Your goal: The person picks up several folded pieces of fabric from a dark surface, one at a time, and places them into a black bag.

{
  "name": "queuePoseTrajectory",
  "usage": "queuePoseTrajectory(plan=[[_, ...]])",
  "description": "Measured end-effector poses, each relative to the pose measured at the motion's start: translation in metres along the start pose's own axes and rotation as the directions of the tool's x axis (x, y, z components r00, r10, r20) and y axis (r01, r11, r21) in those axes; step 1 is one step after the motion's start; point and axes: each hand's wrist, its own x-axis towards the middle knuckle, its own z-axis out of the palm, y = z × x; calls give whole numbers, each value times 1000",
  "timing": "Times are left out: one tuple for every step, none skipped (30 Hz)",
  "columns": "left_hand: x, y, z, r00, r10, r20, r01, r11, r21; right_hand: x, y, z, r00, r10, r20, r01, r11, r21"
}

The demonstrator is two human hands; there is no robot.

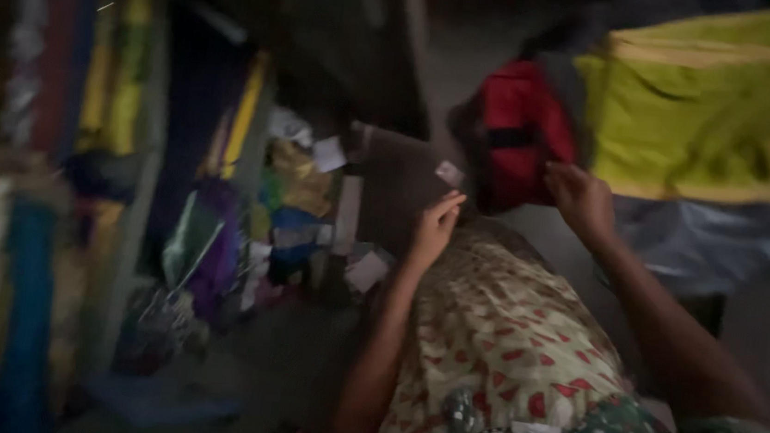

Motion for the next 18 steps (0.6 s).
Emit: queuePoseTrajectory(plan=[[5, 9, 6, 999, 9, 40, -9, 1000, -15, -1, 13, -14, 999, 33, -27, -33, 999, -10], [9, 18, 10, 998, -47, 36, 47, 999, -7, 0, 24, -22, 996, 29, -90, -34, 998, -57], [12, 26, 16, 994, -103, 33, 103, 995, 1, -2, 35, -31, 988, 20, -152, -37, 994, -105], [14, 34, 19, 993, -107, 39, 107, 994, 1, 0, 46, -39, 988, 28, -151, -44, 993, -105], [15, 41, 23, 989, -142, 45, 140, 988, 59, 1, 56, -46, 988, 58, -140, -76, 990, -123], [16, 48, 27, 982, -181, 46, 174, 978, 119, 2, 65, -49, 988, 87, -125, -104, 985, -140], [19, 55, 33, 981, -188, 49, 181, 976, 120, 3, 72, -49, 988, 94, -120, -110, 984, -139], [24, 61, 42, 992, -116, 54, 105, 978, 179, 2, 81, -51, 988, 125, -96, -138, 979, -151], [29, 69, 53, 997, -45, 63, 29, 972, 235, 3, 91, -52, 985, 156, -72, -166, 972, -165], [34, 79, 66, 996, -56, 66, 40, 971, 234, 5, 101, -50, 985, 164, -63, -172, 971, -167], [39, 89, 78, 995, -68, 71, 47, 964, 263, 9, 109, -44, 993, 110, -51, -117, 981, -155], [44, 99, 90, 994, -80, 76, 55, 954, 294, 13, 118, -38, 998, 55, -39, -60, 988, -140], [49, 109, 104, 993, -92, 77, 65, 954, 294, 16, 127, -32, 999, 26, -29, -29, 993, -114], [52, 117, 119, 992, -91, 92, 61, 955, 289, 18, 134, -26, 1000, -4, -16, 2, 996, -87], [55, 123, 133, 990, -89, 107, 56, 957, 283, 23, 142, -23, 1000, 3, -2, -3, 996, -85], [58, 127, 147, 989, -107, 106, 73, 955, 287, 29, 148, -21, 994, -105, 12, 106, 979, -173], [63, 129, 162, 984, -34, 176, -36, 924, 381, 31, 152, -19, 977, -212, 37, 214, 943, -256], [68, 128, 175, 967, 32, 254, -150, 874, 463, 35, 156, -21, 977, -208, 50, 214, 945, -248]])
